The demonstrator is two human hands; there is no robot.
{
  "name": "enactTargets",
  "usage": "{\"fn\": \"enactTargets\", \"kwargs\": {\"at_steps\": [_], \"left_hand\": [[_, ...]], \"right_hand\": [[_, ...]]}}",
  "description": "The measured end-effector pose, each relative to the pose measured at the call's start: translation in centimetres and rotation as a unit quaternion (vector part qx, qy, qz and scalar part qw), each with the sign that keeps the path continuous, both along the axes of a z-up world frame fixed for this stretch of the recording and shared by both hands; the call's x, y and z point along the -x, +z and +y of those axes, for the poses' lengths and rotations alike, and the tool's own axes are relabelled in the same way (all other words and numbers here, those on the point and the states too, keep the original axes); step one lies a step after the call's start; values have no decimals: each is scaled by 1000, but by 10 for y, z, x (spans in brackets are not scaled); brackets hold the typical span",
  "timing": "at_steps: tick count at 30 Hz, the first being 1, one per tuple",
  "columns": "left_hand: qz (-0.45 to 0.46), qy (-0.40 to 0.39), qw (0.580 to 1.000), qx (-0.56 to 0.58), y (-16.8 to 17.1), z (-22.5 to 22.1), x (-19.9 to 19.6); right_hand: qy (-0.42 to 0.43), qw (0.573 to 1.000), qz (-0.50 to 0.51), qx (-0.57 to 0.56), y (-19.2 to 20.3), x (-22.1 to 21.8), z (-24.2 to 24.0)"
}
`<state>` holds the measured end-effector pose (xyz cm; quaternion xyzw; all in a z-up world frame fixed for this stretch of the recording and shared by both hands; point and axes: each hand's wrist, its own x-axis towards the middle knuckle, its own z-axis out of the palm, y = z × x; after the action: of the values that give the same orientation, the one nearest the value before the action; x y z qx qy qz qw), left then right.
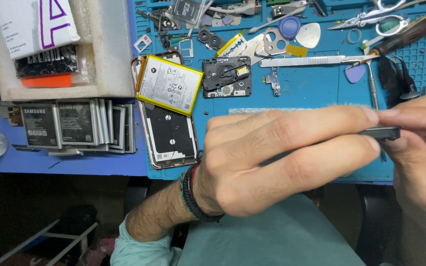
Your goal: Cleaning the bottom frame of a smartphone and inspecting internal components at a repair bench.
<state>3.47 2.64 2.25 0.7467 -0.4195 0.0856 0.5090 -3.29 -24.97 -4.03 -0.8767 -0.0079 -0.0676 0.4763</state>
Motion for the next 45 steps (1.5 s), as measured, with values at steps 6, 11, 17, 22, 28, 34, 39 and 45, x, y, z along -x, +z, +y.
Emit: {"fn": "enactTargets", "kwargs": {"at_steps": [6,11,17,22,28,34,39,45], "left_hand": [[-39,37,996,66,-25,-20,6],[126,87,968,201,-46,-37,26],[121,101,964,212,-53,-42,30],[54,125,988,78,-37,-26,21],[33,128,988,81,-34,-28,21],[43,104,991,77,-33,-25,22],[33,103,991,85,-32,-26,24],[37,80,993,76,-34,-24,25]], "right_hand": [[11,1000,-6,16,-2,0,-4],[-4,1000,16,-11,-5,2,-6],[-23,999,1,-34,-20,8,-12],[65,998,-11,-10,-79,5,-95],[26,998,17,49,-164,27,-179],[26,998,45,33,-165,24,-179],[17,997,69,27,-159,23,-173],[23,996,60,62,-142,21,-160]]}}
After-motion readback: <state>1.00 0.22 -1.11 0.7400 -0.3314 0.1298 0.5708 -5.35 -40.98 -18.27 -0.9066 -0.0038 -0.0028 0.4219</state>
